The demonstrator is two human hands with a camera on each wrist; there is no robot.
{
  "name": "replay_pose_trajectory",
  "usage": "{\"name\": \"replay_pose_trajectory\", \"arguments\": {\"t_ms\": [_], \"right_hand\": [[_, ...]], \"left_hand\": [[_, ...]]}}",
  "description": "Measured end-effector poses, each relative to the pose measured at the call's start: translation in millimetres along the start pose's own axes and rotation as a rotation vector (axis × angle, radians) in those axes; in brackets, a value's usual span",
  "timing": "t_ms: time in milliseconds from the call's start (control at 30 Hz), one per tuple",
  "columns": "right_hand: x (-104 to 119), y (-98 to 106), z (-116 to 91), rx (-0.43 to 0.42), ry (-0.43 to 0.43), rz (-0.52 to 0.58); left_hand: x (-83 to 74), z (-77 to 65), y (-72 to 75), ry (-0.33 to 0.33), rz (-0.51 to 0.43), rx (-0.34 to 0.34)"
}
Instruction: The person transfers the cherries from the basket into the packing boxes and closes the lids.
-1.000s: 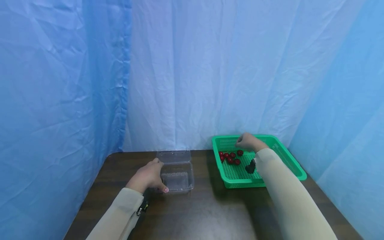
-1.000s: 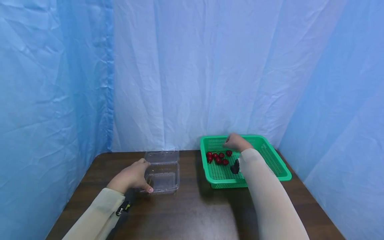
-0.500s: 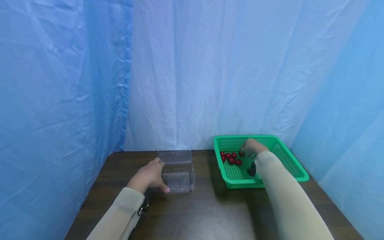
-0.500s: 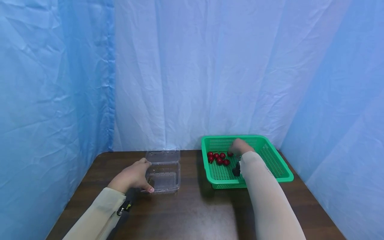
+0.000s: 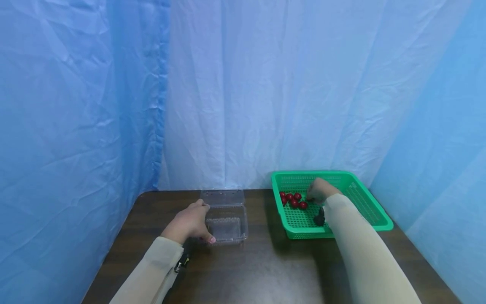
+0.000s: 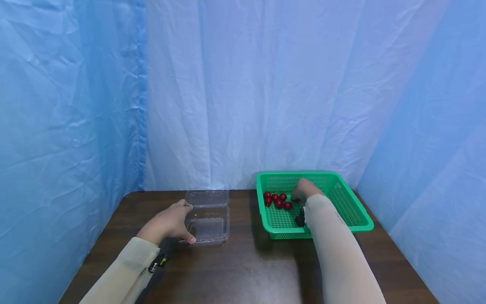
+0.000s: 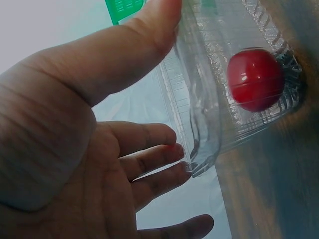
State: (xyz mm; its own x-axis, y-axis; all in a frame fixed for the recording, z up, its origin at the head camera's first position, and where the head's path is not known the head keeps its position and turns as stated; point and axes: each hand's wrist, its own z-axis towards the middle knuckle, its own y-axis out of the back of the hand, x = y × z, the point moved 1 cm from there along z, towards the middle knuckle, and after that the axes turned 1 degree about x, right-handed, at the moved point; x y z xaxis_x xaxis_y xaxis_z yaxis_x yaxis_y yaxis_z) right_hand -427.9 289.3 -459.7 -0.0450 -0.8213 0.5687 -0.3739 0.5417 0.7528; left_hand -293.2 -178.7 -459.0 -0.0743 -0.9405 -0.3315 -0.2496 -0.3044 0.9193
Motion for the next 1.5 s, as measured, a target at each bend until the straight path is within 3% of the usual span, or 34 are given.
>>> {"name": "replay_pose_trajectory", "arguments": {"t_ms": [167,400,667,767,833,1000,1233,1333,1500], "right_hand": [[1,1,0,-0.002,-0.023,-0.004],[12,9,-2,-0.023,-0.012,-0.112],[40,25,-14,-0.046,0.084,-0.126],[52,26,-22,-0.089,0.136,-0.14],[60,26,-28,-0.109,0.162,-0.151],[84,18,-41,-0.136,0.215,-0.17],[123,-3,-53,-0.178,0.303,-0.182],[138,-14,-57,-0.17,0.316,-0.179],[158,-37,-62,-0.14,0.323,-0.151]], "left_hand": [[-2.5,-0.7,1.3,-0.001,-0.002,0.001],[-2.3,-1.4,0.6,0.013,-0.005,0.006],[19.9,27.5,-20.6,-0.022,0.015,-0.001],[14.4,19.5,-15.0,-0.024,0.008,0.0],[4.3,6.9,-4.7,-0.009,-0.004,0.012],[-0.1,1.5,0.3,0.003,-0.005,0.012],[21.8,30.5,-19.6,-0.019,0.003,0.003],[18.3,26.8,-16.6,-0.013,0.002,0.003],[1.9,6.5,-3.8,0.01,-0.002,0.011]]}}
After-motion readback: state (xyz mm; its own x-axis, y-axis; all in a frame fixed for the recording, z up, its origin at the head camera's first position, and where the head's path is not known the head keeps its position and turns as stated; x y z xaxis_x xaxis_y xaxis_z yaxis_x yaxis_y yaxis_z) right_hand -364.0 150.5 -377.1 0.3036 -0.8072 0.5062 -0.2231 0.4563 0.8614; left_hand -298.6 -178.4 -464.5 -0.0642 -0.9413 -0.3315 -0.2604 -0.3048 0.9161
